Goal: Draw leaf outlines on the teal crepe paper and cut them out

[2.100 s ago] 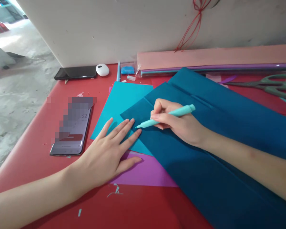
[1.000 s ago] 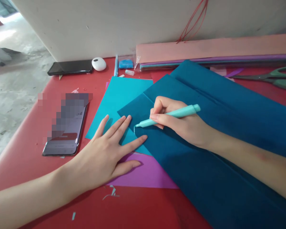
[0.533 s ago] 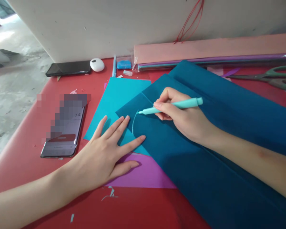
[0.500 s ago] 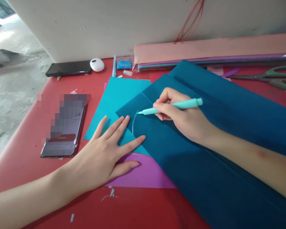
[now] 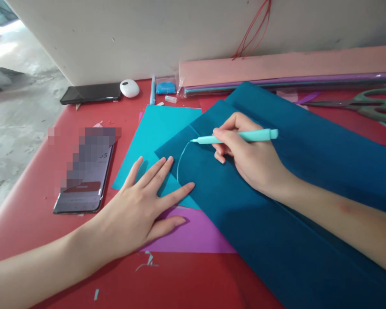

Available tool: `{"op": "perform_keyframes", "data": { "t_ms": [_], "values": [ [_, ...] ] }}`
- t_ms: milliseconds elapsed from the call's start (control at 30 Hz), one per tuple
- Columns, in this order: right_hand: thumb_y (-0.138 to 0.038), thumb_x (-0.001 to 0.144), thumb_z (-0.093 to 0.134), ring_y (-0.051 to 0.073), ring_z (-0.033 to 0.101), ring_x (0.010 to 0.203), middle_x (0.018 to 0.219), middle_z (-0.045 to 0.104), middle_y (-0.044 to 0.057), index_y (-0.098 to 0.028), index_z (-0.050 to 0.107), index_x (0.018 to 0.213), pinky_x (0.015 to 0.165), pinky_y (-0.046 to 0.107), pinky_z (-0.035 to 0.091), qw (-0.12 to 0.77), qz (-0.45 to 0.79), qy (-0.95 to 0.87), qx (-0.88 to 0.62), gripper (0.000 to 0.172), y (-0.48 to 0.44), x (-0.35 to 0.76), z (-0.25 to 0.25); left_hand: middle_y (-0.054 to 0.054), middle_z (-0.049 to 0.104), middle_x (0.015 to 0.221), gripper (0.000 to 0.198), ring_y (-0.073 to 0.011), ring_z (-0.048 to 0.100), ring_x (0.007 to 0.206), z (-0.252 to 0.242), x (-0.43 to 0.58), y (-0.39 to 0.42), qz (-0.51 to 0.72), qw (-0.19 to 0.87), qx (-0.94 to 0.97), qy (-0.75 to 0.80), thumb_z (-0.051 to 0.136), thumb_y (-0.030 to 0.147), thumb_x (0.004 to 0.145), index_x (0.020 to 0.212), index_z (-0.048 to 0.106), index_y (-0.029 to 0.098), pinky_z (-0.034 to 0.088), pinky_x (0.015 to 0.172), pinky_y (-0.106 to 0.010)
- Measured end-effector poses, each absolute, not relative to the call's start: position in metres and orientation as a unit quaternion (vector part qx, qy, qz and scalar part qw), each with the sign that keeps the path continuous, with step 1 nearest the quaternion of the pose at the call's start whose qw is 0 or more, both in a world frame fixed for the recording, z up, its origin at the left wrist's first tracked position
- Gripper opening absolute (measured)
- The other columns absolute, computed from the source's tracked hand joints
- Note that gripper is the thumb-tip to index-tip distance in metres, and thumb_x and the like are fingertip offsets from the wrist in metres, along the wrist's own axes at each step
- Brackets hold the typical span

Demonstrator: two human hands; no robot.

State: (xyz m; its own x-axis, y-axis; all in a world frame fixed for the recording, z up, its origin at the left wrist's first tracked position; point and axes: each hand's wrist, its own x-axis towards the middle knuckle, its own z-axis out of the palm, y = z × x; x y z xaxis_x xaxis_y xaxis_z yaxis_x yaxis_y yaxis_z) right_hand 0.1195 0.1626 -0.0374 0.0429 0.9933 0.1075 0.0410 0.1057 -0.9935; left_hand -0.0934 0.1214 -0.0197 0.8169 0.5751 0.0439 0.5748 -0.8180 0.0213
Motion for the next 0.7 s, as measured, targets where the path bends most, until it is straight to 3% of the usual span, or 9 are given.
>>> {"op": "perform_keyframes", "data": {
  "t_ms": [300,567,700],
  "values": [
    [-0.013,0.083,0.056,0.008,0.039,0.044,0.049,0.044,-0.007,-0.022,0.041,0.059,0.043,0.027,0.027,0.478,0.393,-0.569,-0.541,0.03,0.1607,0.12,-0.0312,-0.018,0.031,0.145,0.046,-0.0329,0.025,0.135,-0.0189,-0.0933,0.1208,0.031,0.002,0.953,0.303,0.028,0.048,0.096,0.136,0.041,0.03,0.023,0.103,-0.063],
    [-0.008,0.083,0.05,0.008,0.045,0.04,0.046,0.042,-0.009,-0.023,0.04,0.061,0.043,0.025,0.036,0.549,0.428,-0.512,-0.504,0.028,0.1596,0.1234,-0.0344,-0.02,0.035,0.142,0.047,-0.0326,0.027,0.135,-0.0171,-0.0934,0.1222,0.03,-0.022,0.956,0.29,0.025,0.048,0.096,0.135,0.042,0.028,0.027,0.101,-0.063],
    [-0.015,0.084,0.054,0.009,0.046,0.044,0.047,0.047,-0.008,-0.023,0.042,0.064,0.043,0.024,0.033,0.506,0.406,-0.567,-0.508,0.024,0.1564,0.1286,-0.0351,-0.023,0.037,0.141,0.046,-0.0333,0.028,0.134,-0.0168,-0.0931,0.1218,0.026,-0.033,0.958,0.285,0.025,0.046,0.097,0.136,0.041,0.027,0.028,0.099,-0.064]
  ]
}}
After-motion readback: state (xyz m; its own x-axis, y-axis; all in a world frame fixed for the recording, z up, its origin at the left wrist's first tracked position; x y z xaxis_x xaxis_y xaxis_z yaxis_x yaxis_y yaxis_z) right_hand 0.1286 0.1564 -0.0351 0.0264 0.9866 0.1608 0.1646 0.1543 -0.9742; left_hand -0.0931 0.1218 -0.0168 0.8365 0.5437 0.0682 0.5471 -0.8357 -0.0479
